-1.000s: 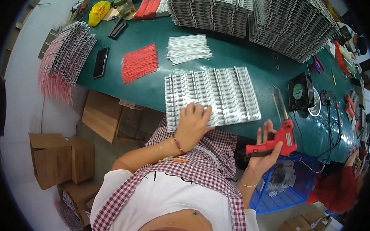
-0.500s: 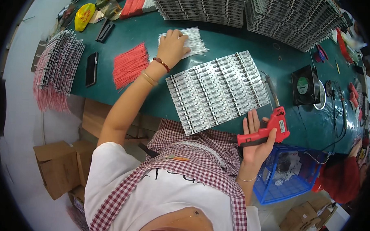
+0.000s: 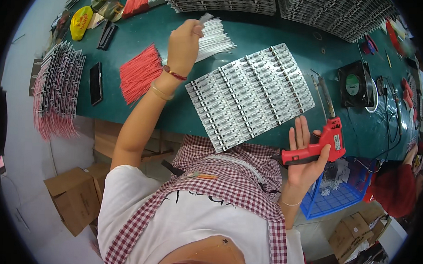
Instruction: The person uses a soldering iron to attach red and white wires to a grid of electronic components on a green workbench. They repeatedly pick up individual wires, place them onto the component grid, and apply the soldering iron to secure them.
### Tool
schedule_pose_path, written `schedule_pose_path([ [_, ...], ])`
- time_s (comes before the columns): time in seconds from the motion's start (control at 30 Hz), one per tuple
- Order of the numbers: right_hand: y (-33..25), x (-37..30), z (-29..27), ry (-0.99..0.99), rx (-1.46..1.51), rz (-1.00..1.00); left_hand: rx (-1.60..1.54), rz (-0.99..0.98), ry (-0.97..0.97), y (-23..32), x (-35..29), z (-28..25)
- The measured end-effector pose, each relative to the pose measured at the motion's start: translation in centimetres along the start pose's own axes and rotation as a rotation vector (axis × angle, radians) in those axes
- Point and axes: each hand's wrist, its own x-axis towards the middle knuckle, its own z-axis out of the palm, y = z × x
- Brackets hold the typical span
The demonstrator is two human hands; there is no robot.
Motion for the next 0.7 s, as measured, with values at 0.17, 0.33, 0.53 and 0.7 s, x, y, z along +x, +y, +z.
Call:
schedule_pose_path([
  [0.17,0.2,-0.1,0.1,0.021,0.007,0.017,-0.393,-0.220,0.085,2.4,-1.4,-2.1],
  [0.33,0.7,0.3,0.3,0.014,0.024,0.065,0.332,0.309,-0.102,-0.2,-1.9,0.9],
  [0.53,0.4,-0.2,0.1,-0.010,0.042,0.033,0.525,0.266,-0.153,-0.6,-1.9,2.5],
  [0.7,0.2,-0.4,-0.2,-0.008,0.025,0.031,0.237,0.119,-0.030,0.0,-1.0,1.3],
])
